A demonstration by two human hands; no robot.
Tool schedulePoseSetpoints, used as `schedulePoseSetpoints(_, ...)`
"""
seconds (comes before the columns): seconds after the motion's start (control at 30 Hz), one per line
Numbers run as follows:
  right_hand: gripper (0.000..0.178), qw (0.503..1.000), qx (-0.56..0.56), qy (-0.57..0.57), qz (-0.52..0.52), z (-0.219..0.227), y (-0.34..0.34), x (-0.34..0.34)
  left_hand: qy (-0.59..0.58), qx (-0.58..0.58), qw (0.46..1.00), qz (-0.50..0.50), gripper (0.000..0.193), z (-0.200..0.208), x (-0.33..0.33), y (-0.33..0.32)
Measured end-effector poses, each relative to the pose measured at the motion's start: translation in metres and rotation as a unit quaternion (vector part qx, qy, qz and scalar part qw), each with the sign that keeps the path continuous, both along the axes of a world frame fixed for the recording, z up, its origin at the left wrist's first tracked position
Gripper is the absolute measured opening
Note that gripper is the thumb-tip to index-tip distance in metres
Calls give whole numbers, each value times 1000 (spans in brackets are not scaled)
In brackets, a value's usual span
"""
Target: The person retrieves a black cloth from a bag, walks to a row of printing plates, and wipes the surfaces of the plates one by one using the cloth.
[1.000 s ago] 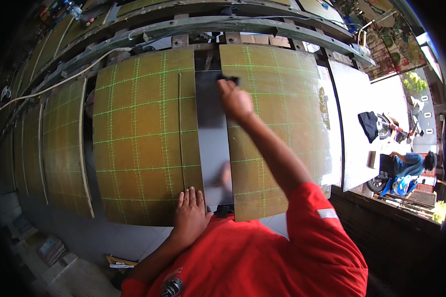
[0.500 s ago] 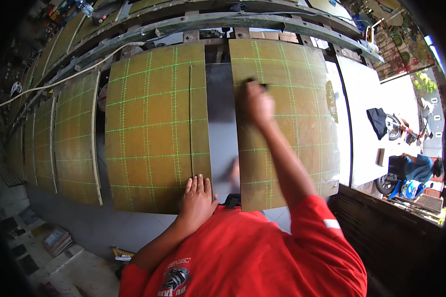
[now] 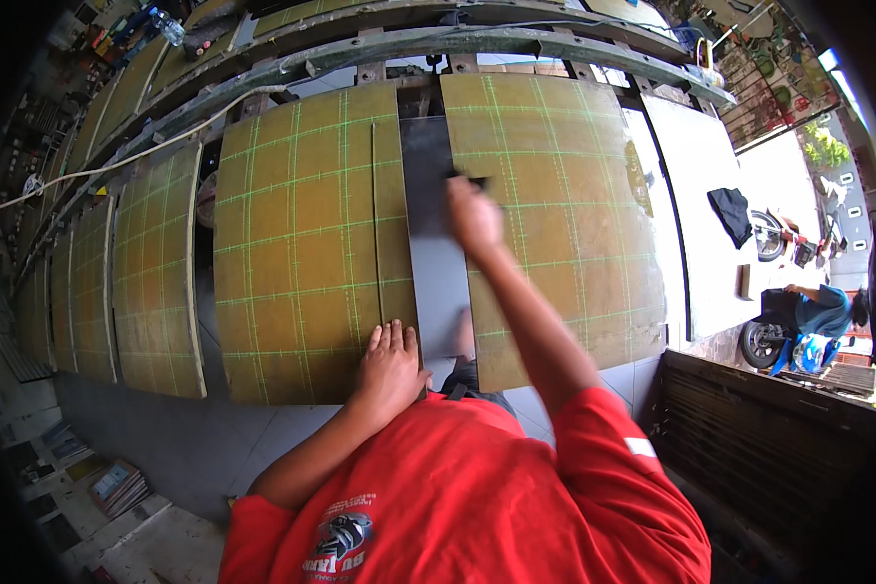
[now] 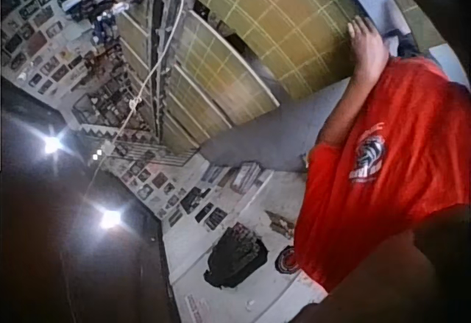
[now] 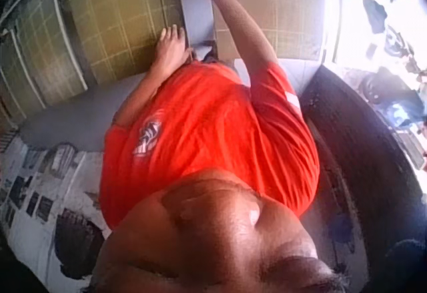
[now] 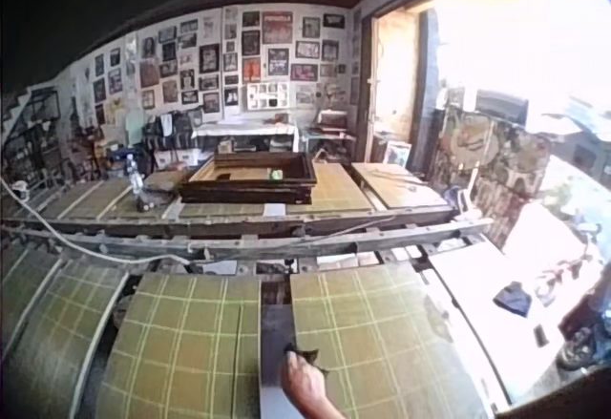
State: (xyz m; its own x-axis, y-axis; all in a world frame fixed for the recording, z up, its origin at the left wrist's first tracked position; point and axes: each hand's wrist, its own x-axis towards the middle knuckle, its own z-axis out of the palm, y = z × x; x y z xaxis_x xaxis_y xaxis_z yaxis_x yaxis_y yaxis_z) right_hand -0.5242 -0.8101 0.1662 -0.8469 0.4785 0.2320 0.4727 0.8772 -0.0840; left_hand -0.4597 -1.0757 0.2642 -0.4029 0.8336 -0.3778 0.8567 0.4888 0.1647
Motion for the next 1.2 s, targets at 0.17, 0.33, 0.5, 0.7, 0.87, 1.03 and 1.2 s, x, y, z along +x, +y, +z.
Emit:
schedulePoseSetpoints(0.17,20,998,-19,-22,48,-6,19,16,-3,-4,1000,9,71,2,-3,-6)
schedulePoseSetpoints(0.33,17,989,-77,-19,-128,16,105,56,-12,7,1000,14,72,1,-1,-2)
schedulePoseSetpoints(0.5,7,992,-99,51,58,11,-62,-1,8,-15,1000,4,72,0,-1,-1)
schedulePoseSetpoints(0.7,15,979,-131,33,-150,39,110,96,17,13,1000,7,71,-7,-4,-8)
schedulePoseSetpoints(0.87,11,998,21,43,-47,-7,52,54,12,32,999,26,68,-6,2,2)
schedulePoseSetpoints(1.03,13,969,-164,41,182,14,-63,42,2,21,998,55,64,3,3,1)
schedulePoseSetpoints(1.2,16,994,-48,-11,-97,26,166,144,4,19,997,69,63,5,6,2)
